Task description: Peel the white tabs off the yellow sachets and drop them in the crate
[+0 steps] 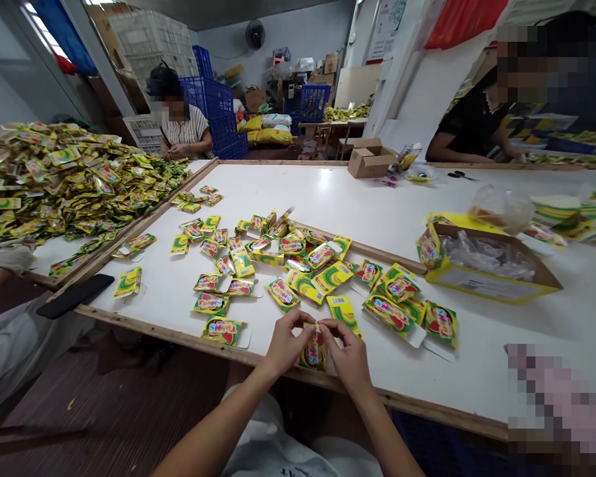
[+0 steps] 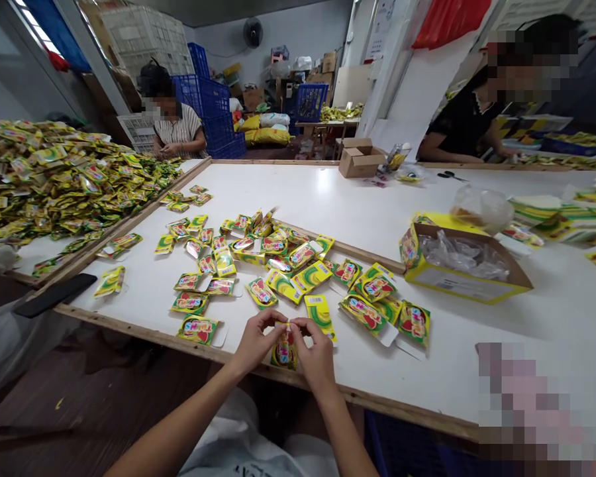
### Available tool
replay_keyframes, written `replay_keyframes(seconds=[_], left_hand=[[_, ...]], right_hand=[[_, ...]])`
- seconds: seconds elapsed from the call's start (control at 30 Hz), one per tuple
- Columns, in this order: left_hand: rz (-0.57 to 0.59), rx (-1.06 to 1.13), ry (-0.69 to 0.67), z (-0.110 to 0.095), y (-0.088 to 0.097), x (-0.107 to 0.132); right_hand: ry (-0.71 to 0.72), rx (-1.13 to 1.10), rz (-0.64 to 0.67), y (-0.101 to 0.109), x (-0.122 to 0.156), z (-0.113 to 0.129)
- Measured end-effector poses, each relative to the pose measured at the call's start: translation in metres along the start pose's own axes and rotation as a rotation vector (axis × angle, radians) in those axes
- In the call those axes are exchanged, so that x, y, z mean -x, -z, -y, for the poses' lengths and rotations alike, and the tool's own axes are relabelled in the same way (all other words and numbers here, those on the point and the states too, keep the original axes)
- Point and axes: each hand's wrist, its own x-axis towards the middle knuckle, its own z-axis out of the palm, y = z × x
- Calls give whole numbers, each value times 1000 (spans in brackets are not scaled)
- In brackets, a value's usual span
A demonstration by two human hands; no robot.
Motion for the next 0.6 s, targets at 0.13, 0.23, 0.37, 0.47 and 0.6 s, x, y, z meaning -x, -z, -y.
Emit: replay_keyframes(seconds=[0.13, 0.23, 0.37, 0.47, 0.6], left_hand=[[-37, 32, 32, -3, -5, -4], [-41, 7, 31, -4, -5, -7], [-25, 10, 19, 2, -2, -4], [-13, 28, -3, 6, -1, 1], [1, 5, -11, 5, -3, 9]], right_hand=[[-15, 46, -20, -1, -7, 5], [-21, 66, -21, 0, -11, 8], [4, 46, -1, 1, -5, 2], [20, 1, 22, -3, 2, -3], [17, -5, 27, -4, 6, 4]])
